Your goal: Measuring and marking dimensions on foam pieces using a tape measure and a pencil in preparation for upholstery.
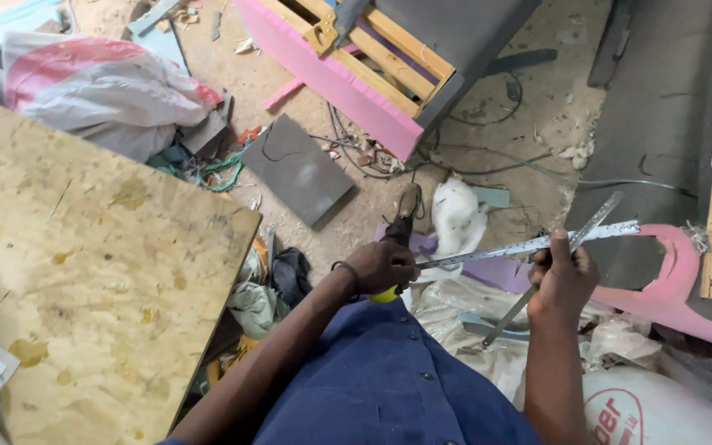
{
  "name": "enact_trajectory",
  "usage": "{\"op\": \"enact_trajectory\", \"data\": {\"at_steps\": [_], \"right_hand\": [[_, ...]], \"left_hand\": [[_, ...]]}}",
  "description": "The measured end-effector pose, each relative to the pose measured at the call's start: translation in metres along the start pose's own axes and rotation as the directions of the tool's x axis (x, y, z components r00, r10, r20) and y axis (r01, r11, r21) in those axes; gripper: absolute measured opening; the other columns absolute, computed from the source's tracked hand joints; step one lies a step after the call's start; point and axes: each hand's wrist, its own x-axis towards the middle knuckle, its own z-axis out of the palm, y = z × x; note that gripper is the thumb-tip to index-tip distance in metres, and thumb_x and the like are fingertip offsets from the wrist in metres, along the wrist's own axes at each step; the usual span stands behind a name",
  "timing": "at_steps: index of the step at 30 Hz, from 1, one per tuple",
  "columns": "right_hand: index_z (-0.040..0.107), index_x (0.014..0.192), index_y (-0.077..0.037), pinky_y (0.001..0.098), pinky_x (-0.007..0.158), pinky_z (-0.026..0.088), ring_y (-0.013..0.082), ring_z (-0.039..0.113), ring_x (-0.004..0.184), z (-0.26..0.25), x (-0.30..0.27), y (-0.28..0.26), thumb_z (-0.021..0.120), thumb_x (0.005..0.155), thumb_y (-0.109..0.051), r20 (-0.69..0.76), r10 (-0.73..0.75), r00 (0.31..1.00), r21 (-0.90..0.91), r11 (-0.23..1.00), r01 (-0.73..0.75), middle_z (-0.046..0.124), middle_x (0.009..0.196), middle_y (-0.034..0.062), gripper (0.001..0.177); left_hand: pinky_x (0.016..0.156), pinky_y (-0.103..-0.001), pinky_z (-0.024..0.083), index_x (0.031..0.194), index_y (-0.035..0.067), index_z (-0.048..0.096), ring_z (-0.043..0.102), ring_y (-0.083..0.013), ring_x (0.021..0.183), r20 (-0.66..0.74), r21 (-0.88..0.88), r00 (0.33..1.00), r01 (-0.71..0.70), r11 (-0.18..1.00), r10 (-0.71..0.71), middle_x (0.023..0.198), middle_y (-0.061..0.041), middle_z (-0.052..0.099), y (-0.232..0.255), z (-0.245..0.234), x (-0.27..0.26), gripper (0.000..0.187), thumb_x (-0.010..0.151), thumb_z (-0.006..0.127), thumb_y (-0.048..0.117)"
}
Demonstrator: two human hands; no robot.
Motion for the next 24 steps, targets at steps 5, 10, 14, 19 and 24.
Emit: {"op": "enact_trajectory", "data": {"at_steps": [5,10,14,19,24], "right_hand": [[0.067,0.1,-0.013,0.0244,0.051,0.038,0.0121,0.059,0.059,0.085,0.086,-0.025,0.085,0.127,-0.034,0.142,0.095,0.985,-0.186,0.98,-0.068,0.071,0.079,0.0121,0.038],[0.082,0.112,-0.004,0.0314,0.046,0.04,0.0177,0.053,0.05,0.148,0.16,-0.087,0.084,0.119,-0.029,0.36,0.257,0.897,-0.383,0.917,-0.109,0.072,0.073,0.0171,0.026],[0.091,0.105,-0.014,0.0388,0.045,0.046,0.023,0.058,0.043,0.162,0.246,-0.123,0.089,0.119,-0.047,0.405,0.305,0.862,-0.525,0.849,-0.054,0.073,0.067,0.0142,0.036],[0.085,0.133,-0.007,0.0357,0.056,0.048,0.0193,0.059,0.058,0.143,0.332,-0.14,0.081,0.126,-0.033,0.363,0.233,0.902,-0.408,0.91,-0.071,0.076,0.082,0.0176,0.027],[0.079,0.151,0.002,0.0393,0.063,0.05,0.022,0.065,0.068,0.118,0.385,-0.14,0.077,0.132,-0.036,0.367,0.236,0.9,-0.374,0.923,-0.09,0.08,0.096,0.0221,0.043]], "left_hand": [[0.114,-0.061,0.066,0.107,0.031,0.093,0.086,-0.0454,0.125,-0.027,-0.161,0.996,0.078,0.984,-0.083,0.109,-0.01,0.094,-0.029,-0.023,0.086,0.031,0.104,0.078,0.058],[0.113,-0.054,0.067,0.101,0.035,0.095,0.088,-0.0375,0.121,-0.063,-0.285,0.98,0.164,0.944,-0.19,0.104,-0.003,0.095,-0.015,-0.054,0.19,0.027,0.104,0.079,0.057],[0.112,-0.06,0.068,0.106,0.028,0.091,0.086,-0.0437,0.121,-0.16,-0.217,0.963,0.18,0.959,-0.217,0.109,-0.009,0.093,0.008,-0.085,0.306,0.036,0.107,0.077,0.062],[0.118,-0.061,0.066,0.101,0.034,0.094,0.084,-0.0478,0.129,-0.23,-0.175,0.959,0.128,0.976,-0.167,0.119,-0.013,0.094,0.125,-0.148,0.361,0.038,0.106,0.076,0.067],[0.116,-0.065,0.065,0.108,0.023,0.093,0.083,-0.0508,0.126,-0.289,-0.176,0.944,0.11,0.978,-0.158,0.113,-0.017,0.091,0.176,-0.171,0.402,0.041,0.105,0.08,0.061]]}}
